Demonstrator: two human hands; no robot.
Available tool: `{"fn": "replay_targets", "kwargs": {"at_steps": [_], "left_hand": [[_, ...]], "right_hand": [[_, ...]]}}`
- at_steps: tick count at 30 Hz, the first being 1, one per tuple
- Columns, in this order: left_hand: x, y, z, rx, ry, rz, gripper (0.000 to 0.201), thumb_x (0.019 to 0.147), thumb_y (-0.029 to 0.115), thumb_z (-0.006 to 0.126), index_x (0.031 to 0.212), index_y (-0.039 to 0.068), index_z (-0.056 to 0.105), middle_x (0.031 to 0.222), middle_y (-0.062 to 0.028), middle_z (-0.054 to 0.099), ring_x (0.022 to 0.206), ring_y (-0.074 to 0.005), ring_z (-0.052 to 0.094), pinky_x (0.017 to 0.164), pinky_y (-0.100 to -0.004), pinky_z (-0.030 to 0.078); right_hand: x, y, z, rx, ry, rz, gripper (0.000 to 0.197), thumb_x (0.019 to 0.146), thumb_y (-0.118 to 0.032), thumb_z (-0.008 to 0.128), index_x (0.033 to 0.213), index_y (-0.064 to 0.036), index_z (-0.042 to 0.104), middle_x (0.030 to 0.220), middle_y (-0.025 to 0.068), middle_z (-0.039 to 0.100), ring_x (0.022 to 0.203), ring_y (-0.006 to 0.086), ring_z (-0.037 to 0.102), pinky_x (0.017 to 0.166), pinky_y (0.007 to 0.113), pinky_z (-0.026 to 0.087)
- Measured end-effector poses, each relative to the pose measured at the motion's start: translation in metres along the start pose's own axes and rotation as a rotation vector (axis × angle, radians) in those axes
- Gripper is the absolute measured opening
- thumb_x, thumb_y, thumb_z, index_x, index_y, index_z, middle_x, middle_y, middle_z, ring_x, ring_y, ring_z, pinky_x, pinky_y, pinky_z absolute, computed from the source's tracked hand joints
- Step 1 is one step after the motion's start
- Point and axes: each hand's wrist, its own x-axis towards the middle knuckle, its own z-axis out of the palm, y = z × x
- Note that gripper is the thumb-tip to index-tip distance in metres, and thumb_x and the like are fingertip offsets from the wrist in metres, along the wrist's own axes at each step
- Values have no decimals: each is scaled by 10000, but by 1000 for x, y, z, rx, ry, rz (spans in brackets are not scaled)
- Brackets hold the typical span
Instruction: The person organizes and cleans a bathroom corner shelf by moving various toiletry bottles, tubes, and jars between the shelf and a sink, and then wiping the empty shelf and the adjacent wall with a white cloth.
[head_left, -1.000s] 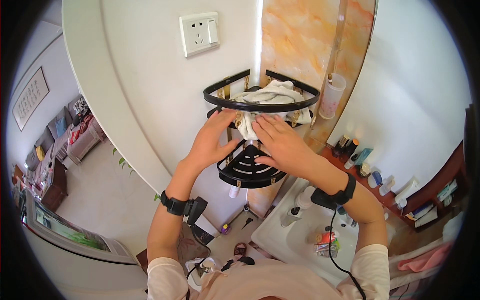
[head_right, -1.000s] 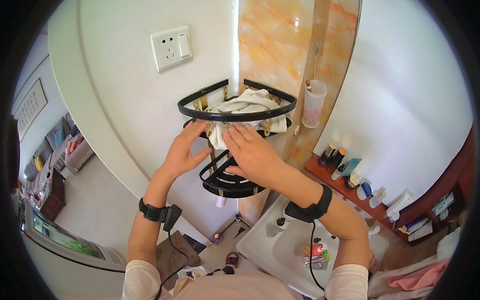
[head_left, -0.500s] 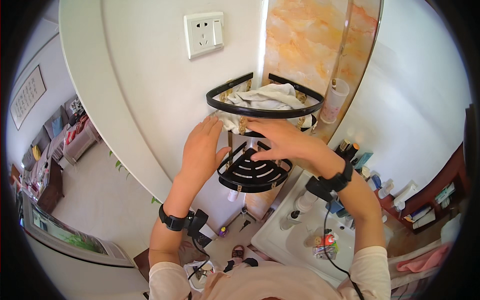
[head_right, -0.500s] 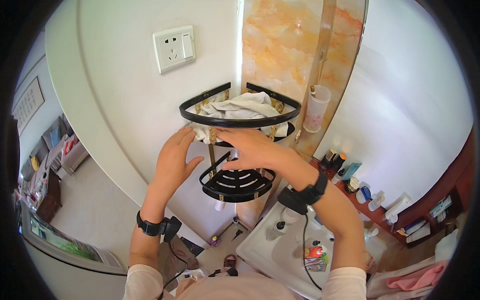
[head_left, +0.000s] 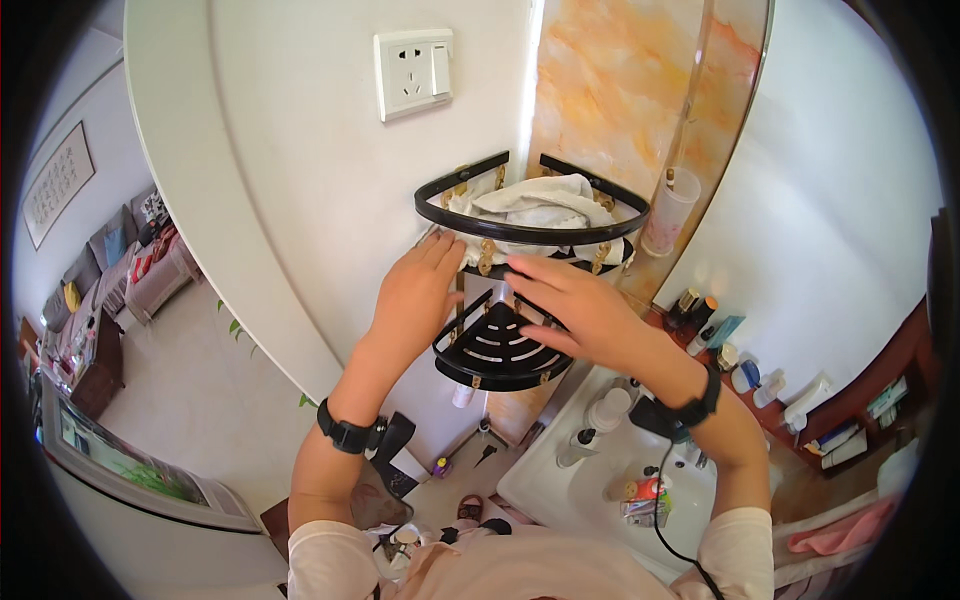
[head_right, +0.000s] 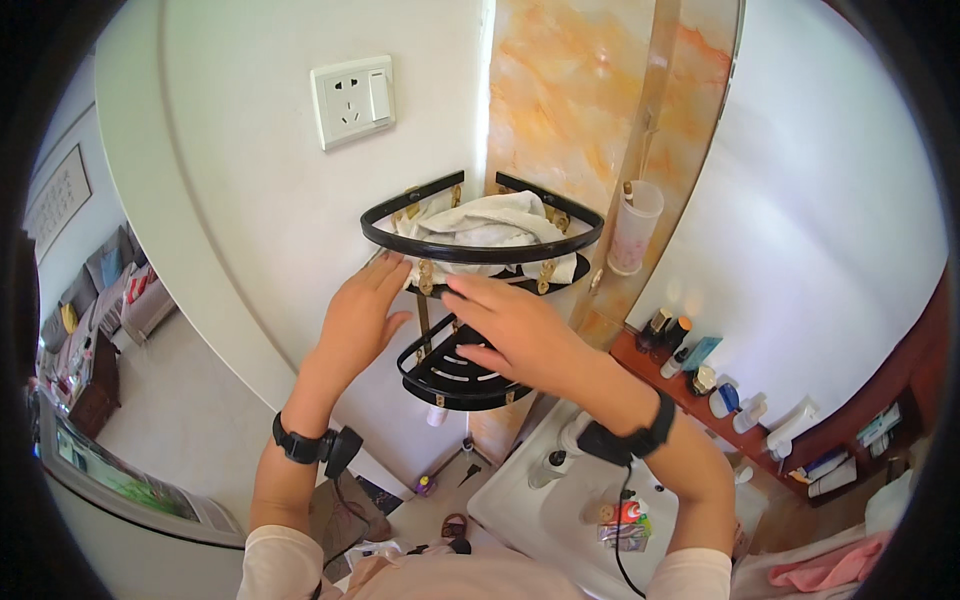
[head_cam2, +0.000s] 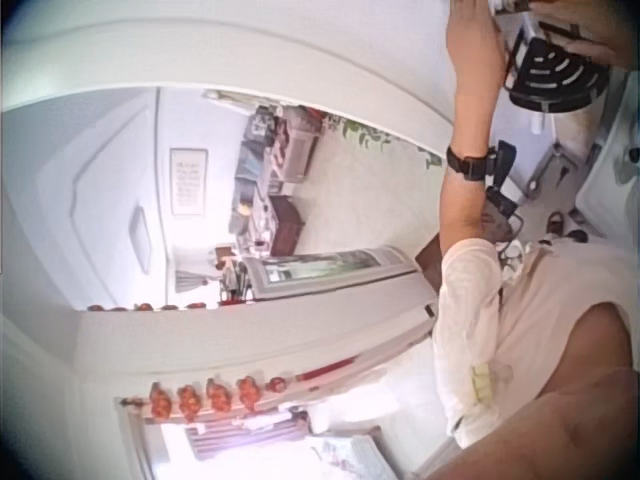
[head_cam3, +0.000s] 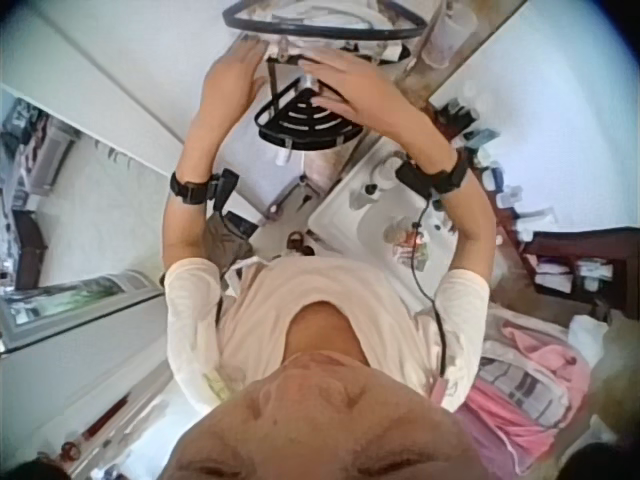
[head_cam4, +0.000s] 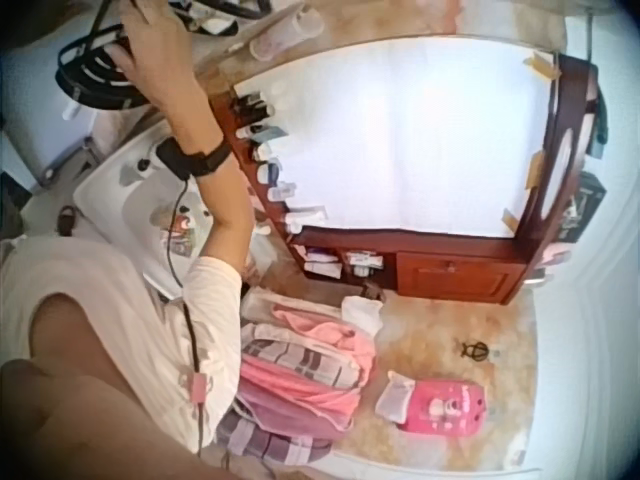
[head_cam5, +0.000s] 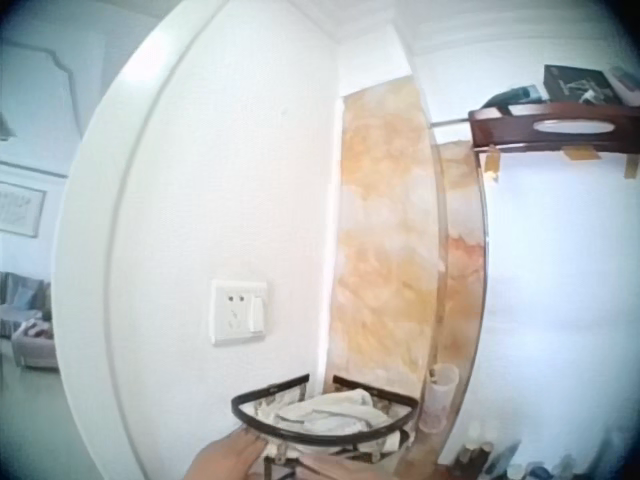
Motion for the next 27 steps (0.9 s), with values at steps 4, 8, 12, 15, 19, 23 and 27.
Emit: {"fn": "replay_targets", "kwargs": {"at_steps": [4, 8, 12, 15, 19, 23, 27], "left_hand": [[-16, -14, -6, -78, 162, -68, 280, 749, 66, 686, 1024, 39, 645, 1019, -167, 657, 905, -298, 632, 775, -358, 516], [-16, 3, -26, -651, 302, -693, 136, 859, 77, 602, 984, 47, 648, 882, -86, 664, 779, -140, 620, 687, -267, 495], [-13, 22, -21, -1262, 713, -708, 224, 945, 141, 533, 1148, 48, 548, 1065, -51, 607, 913, -108, 570, 798, -258, 463], [5, 52, -10, -646, 439, -573, 377, 958, 153, 484, 1309, 15, 467, 1310, -158, 512, 1193, -270, 510, 973, -347, 412], [28, 39, 24, -187, 439, -301, 405, 946, 130, 492, 1322, -13, 447, 1420, -226, 389, 1343, -379, 335, 1086, -424, 297], [30, 18, 27, -160, 525, -406, 355, 945, 81, 481, 1290, -6, 485, 1375, -203, 450, 1305, -368, 385, 1087, -421, 295], [29, 27, 18, -104, 460, -315, 290, 920, 61, 511, 1197, -1, 571, 1295, -188, 528, 1267, -371, 434, 1061, -430, 332]], "right_hand": [[-9, -14, -45, -86, 114, -32, 391, 771, -125, 698, 1112, 24, 579, 1194, 189, 573, 1097, 349, 552, 926, 424, 448], [-7, 23, -65, -215, 299, 81, 340, 783, -120, 683, 1086, 10, 601, 1152, 161, 605, 1031, 346, 574, 890, 414, 454], [-7, 55, -36, -85, 241, 145, 263, 829, -177, 644, 1028, -7, 614, 1049, 138, 632, 960, 317, 582, 852, 403, 438], [-7, 49, -25, -159, 253, 186, 265, 836, -226, 642, 994, -16, 613, 934, 124, 624, 875, 303, 571, 787, 386, 405], [-8, 52, -25, -177, 252, 202, 289, 831, -260, 648, 992, -22, 608, 905, 113, 617, 825, 300, 558, 750, 383, 381], [-6, 51, -23, -176, 279, 193, 310, 825, -289, 654, 977, -23, 607, 905, 116, 618, 824, 300, 558, 760, 385, 380], [-7, 51, -23, -194, 297, 186, 333, 815, -319, 666, 952, -22, 607, 892, 117, 618, 830, 300, 563, 751, 386, 376]]}}
